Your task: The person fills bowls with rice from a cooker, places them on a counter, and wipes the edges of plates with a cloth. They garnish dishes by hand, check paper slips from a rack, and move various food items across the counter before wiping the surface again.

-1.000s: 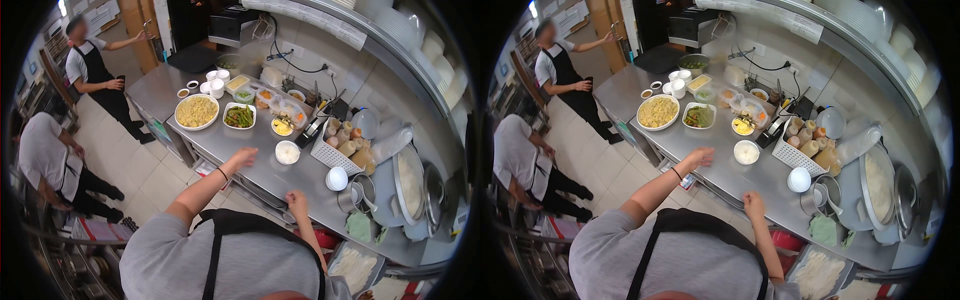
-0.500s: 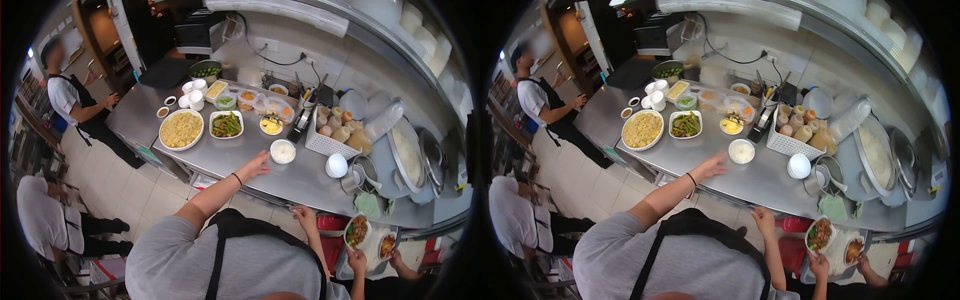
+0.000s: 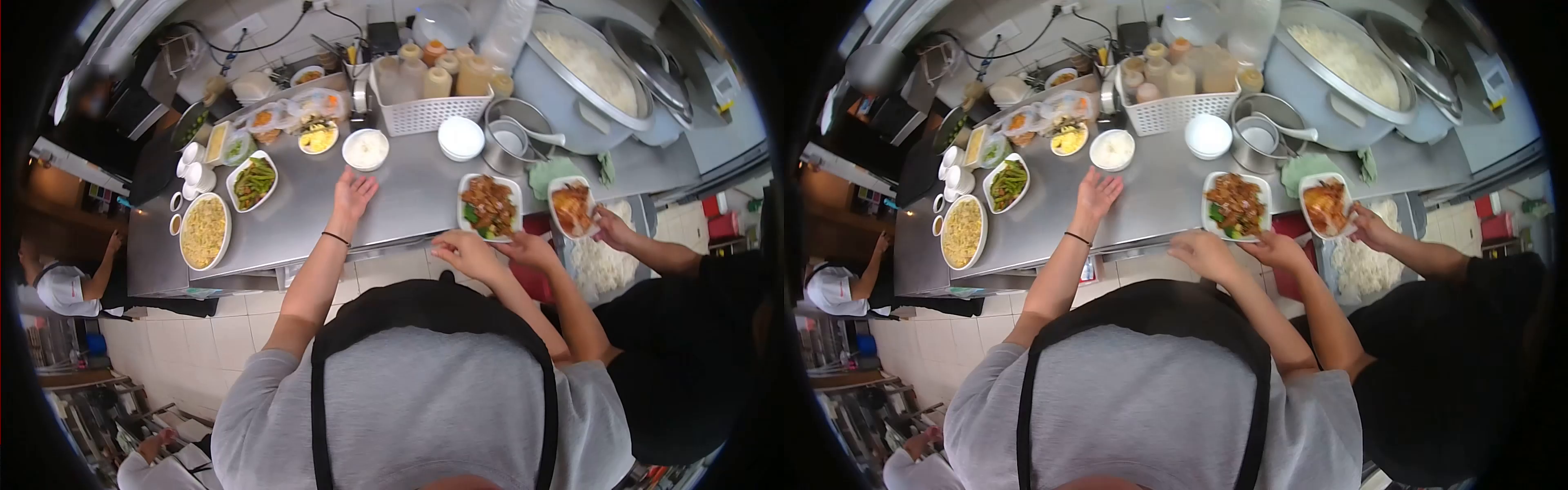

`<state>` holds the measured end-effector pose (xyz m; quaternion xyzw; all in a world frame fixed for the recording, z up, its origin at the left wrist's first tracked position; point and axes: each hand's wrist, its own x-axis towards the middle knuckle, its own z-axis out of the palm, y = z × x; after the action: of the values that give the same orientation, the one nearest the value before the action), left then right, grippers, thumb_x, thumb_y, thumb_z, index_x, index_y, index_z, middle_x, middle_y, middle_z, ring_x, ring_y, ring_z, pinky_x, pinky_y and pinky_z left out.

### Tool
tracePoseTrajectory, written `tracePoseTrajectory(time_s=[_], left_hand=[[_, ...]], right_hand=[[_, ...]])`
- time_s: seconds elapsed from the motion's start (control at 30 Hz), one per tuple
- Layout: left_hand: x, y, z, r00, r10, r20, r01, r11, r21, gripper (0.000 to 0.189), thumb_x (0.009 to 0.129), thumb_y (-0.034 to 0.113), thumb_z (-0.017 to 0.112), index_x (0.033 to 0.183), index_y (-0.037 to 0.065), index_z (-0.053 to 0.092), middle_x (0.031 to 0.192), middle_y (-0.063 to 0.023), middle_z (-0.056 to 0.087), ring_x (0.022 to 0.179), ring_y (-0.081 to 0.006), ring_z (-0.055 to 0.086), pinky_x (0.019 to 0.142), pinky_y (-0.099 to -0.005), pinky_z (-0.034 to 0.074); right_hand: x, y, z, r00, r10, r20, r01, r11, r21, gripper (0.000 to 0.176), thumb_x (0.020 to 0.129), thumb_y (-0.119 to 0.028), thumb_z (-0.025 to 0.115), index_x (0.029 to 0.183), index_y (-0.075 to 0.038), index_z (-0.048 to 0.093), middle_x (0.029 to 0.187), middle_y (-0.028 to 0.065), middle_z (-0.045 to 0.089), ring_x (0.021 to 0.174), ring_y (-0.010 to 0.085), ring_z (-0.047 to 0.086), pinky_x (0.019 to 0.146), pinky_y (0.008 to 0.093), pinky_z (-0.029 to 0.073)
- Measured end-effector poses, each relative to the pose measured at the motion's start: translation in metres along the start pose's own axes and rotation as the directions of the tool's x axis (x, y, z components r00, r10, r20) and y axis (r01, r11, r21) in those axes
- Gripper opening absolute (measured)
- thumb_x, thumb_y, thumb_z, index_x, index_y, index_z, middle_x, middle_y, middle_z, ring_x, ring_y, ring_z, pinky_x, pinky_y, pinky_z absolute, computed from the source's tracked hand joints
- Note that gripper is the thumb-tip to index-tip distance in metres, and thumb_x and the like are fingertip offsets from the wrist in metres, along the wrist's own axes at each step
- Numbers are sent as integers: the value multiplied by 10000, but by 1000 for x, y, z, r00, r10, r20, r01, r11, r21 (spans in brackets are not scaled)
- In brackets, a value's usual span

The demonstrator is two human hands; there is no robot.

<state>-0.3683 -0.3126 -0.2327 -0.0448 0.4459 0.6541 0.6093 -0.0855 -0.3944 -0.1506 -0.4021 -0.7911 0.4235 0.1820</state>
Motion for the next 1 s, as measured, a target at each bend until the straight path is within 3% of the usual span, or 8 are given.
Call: tracePoseTrajectory(time_s=[0.03,0.1,0.17,0.27,0.4,0.6,0.7,1.0], left_hand=[[8,-17,-6,1000,-13,-3,13,1000,7,582,831,310,518,1291,52,273,1291,-190,293,1106,-337,428,882,-446,413],[14,-49,-20,887,-381,259,184,808,559,616,825,248,530,1316,47,217,1238,-174,398,1096,-310,458,876,-430,423],[-36,-66,10,743,-615,263,207,585,784,585,809,151,533,1302,32,242,1189,-153,467,1048,-273,506,867,-404,440],[-75,-81,32,763,-576,293,160,608,777,503,774,-5,460,1240,34,273,1085,-171,496,909,-276,573,754,-386,509],[-19,-111,-5,794,-432,428,153,823,547,523,729,-65,414,1223,49,288,1089,-172,493,861,-272,595,744,-380,520],[-61,-62,-21,869,-365,333,170,854,493,557,647,-103,419,1182,44,374,994,-140,557,818,-258,611,641,-378,548],[-73,-37,-62,884,-320,340,155,888,433,653,589,-88,415,1217,83,360,996,-101,545,825,-252,603,663,-356,550],[-88,66,-161,977,-113,183,62,963,263,633,621,-81,400,1233,52,309,1056,-168,514,897,-319,585,754,-397,526]], right_hand=[[-2,-6,-14,998,-42,-55,41,999,-24,217,761,-233,593,858,-41,620,779,150,600,711,282,583,648,347,452],[5,5,-34,974,-93,-207,82,995,-62,189,774,-208,580,841,-35,621,776,148,605,708,287,580,646,349,451],[11,0,-72,928,116,-355,-124,992,-2,216,788,-220,571,914,-48,607,792,150,608,733,292,587,643,348,454],[29,21,-109,823,91,-561,-198,971,-132,309,783,-262,591,986,-29,590,768,178,604,707,275,595,636,342,461],[43,20,-116,839,69,-540,-154,982,-113,306,776,-270,601,976,-38,598,772,163,609,711,257,596,645,337,461],[55,2,-79,900,-62,-432,-35,976,-214,287,765,-251,614,943,-26,599,793,160,609,724,252,595,650,332,458],[61,-9,-61,908,-77,-412,-8,980,-201,277,761,-223,620,940,-13,595,809,152,610,719,243,593,661,321,456],[66,-1,-61,876,-94,-473,36,991,-131,236,759,-129,614,950,8,594,782,124,602,690,191,585,636,281,454]])
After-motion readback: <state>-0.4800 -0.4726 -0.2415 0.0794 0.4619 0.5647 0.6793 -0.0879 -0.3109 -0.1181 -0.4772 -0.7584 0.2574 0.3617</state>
